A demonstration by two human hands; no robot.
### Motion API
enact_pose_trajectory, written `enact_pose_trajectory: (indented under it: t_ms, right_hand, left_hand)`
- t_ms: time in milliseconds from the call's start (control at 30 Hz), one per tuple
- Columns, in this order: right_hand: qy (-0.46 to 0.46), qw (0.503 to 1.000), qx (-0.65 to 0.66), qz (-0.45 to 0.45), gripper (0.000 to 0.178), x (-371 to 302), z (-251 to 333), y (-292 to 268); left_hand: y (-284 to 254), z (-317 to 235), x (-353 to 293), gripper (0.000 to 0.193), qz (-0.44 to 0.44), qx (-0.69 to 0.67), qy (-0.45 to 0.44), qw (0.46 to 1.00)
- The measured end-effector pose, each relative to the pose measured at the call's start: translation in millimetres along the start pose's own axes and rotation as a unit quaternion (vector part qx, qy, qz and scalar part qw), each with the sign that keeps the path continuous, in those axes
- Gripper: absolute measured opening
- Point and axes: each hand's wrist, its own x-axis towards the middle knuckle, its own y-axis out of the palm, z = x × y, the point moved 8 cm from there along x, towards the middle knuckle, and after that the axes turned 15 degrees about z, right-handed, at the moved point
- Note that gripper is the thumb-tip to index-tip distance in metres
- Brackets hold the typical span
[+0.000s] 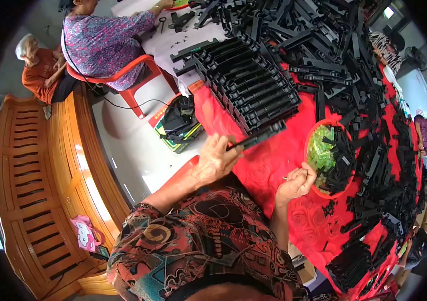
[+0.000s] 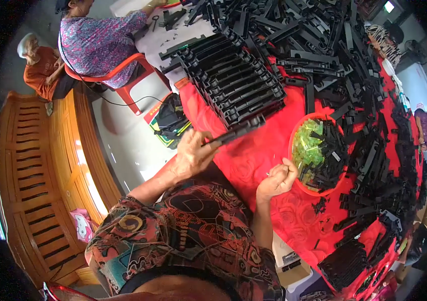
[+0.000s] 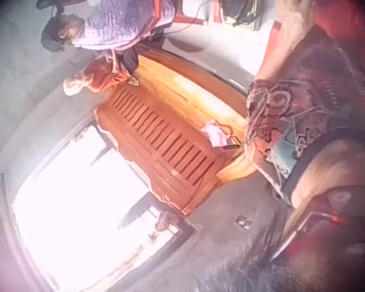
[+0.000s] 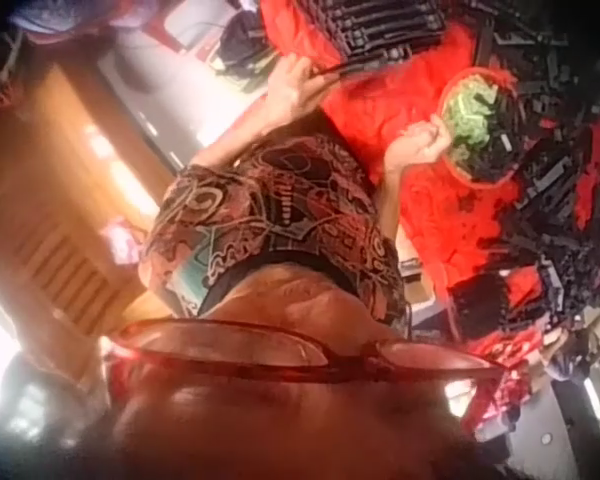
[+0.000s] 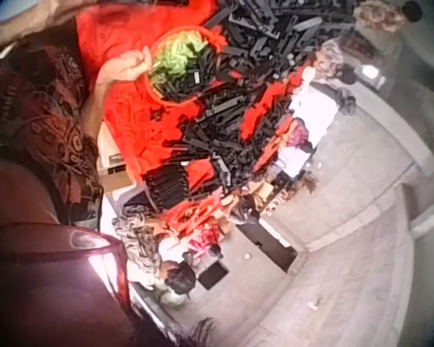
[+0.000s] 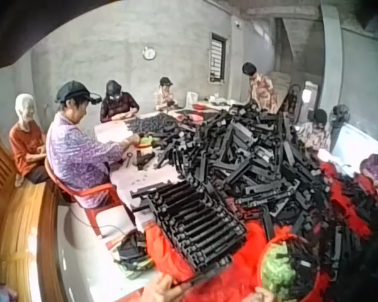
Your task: The person assembles plastic components by taking small pieces from a bowl, inserting them into black plastic parts by hand, and stacking the assembled parts.
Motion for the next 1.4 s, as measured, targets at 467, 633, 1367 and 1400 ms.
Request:
enact_pose_trajectory:
  t_ms: [467,633,1367,1400]
  right_hand:
    - [-0.050,0.923,-0.332,0.188,0.015,-20.8,-41.4,31.4]
    - [-0.113,0.875,-0.404,0.242,0.018,-30.1,-33.1,47.2]
    - [-0.167,0.862,-0.419,0.231,0.018,-37.7,-25.9,39.2]
    - [-0.152,0.876,-0.400,0.224,0.017,-36.0,-22.1,38.3]
  left_hand:
    - [-15.5,131.8,131.5,0.018,-0.079,0.195,-0.019,0.978]
    - [-13.4,142.7,140.5,0.017,-0.058,0.206,-0.050,0.975]
    - [-37.8,69.1,125.1,0.027,-0.184,0.206,0.055,0.960]
    - [-37.1,46.1,119.5,0.024,-0.172,0.176,0.084,0.966]
